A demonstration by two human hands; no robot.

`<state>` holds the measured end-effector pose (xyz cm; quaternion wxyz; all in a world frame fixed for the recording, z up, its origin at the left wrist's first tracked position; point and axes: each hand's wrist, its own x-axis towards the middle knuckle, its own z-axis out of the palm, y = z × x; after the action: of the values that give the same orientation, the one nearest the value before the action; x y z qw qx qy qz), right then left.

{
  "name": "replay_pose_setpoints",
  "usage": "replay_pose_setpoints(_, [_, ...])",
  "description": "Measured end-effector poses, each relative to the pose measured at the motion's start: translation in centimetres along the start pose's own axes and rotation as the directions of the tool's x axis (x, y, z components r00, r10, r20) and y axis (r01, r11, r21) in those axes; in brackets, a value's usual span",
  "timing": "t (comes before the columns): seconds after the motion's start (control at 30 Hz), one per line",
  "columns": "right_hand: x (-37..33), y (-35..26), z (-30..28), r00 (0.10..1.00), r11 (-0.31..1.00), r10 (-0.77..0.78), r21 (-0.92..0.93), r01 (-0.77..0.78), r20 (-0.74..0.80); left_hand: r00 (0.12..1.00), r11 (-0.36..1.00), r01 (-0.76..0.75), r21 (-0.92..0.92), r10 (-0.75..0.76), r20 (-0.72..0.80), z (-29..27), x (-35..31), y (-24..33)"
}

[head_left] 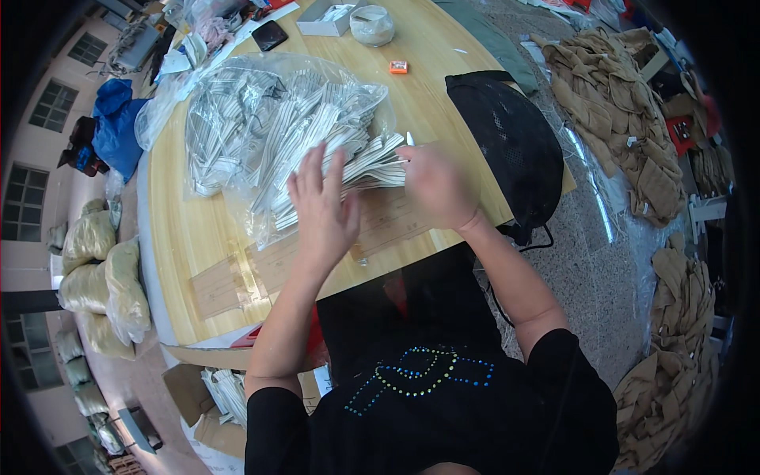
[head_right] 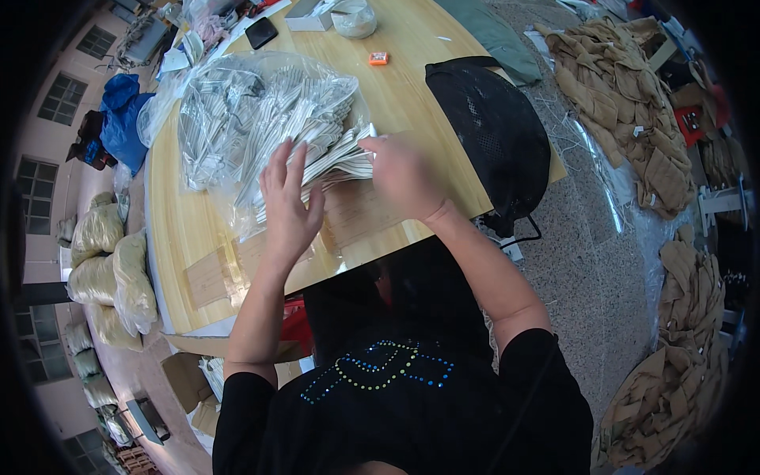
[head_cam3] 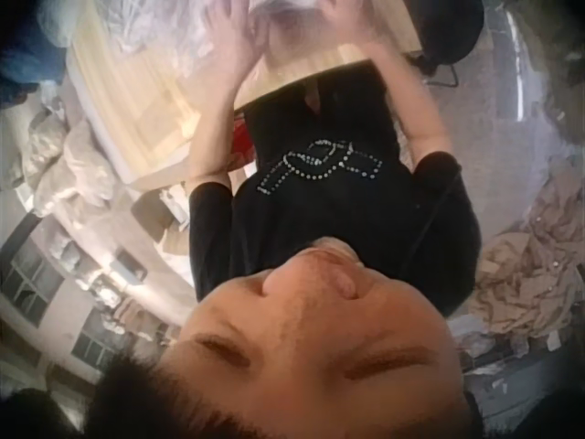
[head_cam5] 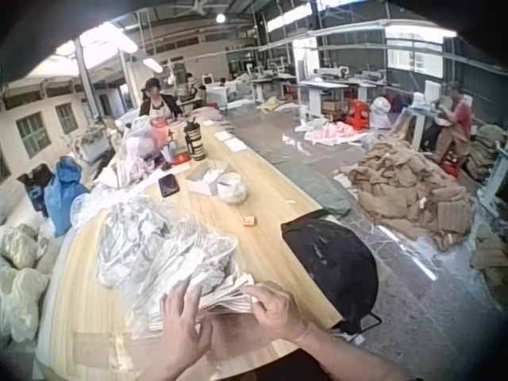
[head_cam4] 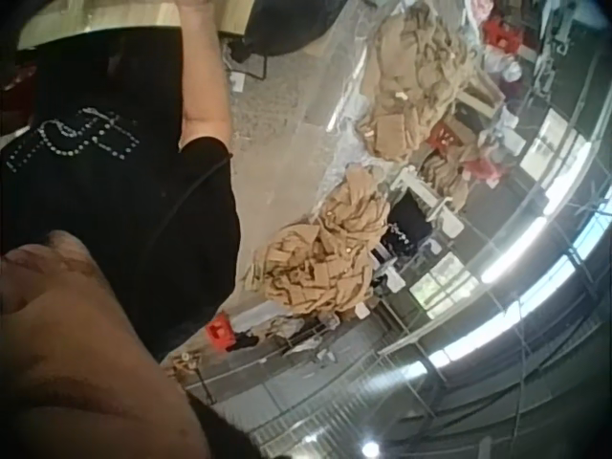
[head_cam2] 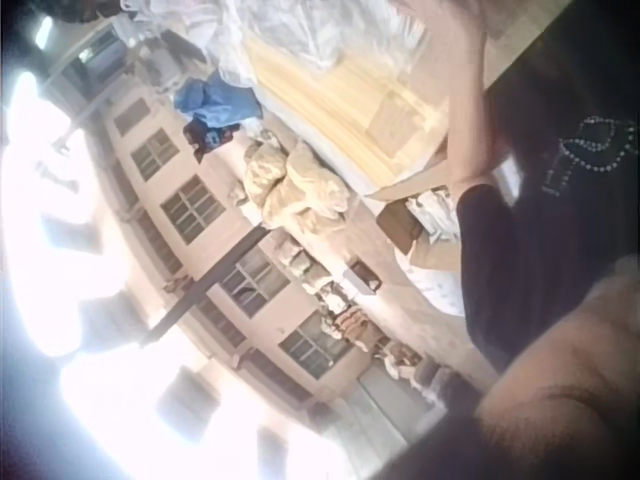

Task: Aligning and stacking white fabric strips on a workbench in a sewing factory.

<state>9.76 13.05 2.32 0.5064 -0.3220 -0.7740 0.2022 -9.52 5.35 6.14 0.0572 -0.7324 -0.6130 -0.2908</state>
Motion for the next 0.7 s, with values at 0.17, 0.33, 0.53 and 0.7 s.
replay_pose_setpoints(0.17, [-0.5, -3.7, -2.8, 0.957, 0.862, 0.288, 0.426, -0.274, 0.032, 0.937, 0.934, -0.328, -0.139, 0.305, -0.168, -1.5, 0.3, 5.6])
replay_pose_setpoints(0.33, [-5.1, -0.7, -3.6, 0.765, 0.639, 0.600, 0.434, -0.635, 0.235, 0.948, 0.903, -0.315, -0.291, 0.286, -0.140, -1.3, -2.5, 8.2])
replay_pose_setpoints(0.53, [-5.3, -0.3, -2.8, 0.919, 0.916, 0.377, -0.195, -0.351, 0.116, 0.958, 0.973, -0.146, -0.181, 0.185, 0.221, 5.5, -3.3, 7.2])
replay_pose_setpoints(0.7, [-6.0, 0.5, -2.4, 0.941, 0.914, 0.333, -0.271, -0.303, 0.069, 0.976, 0.995, -0.094, -0.033, 0.099, 0.193, 5.2, -5.0, 8.5])
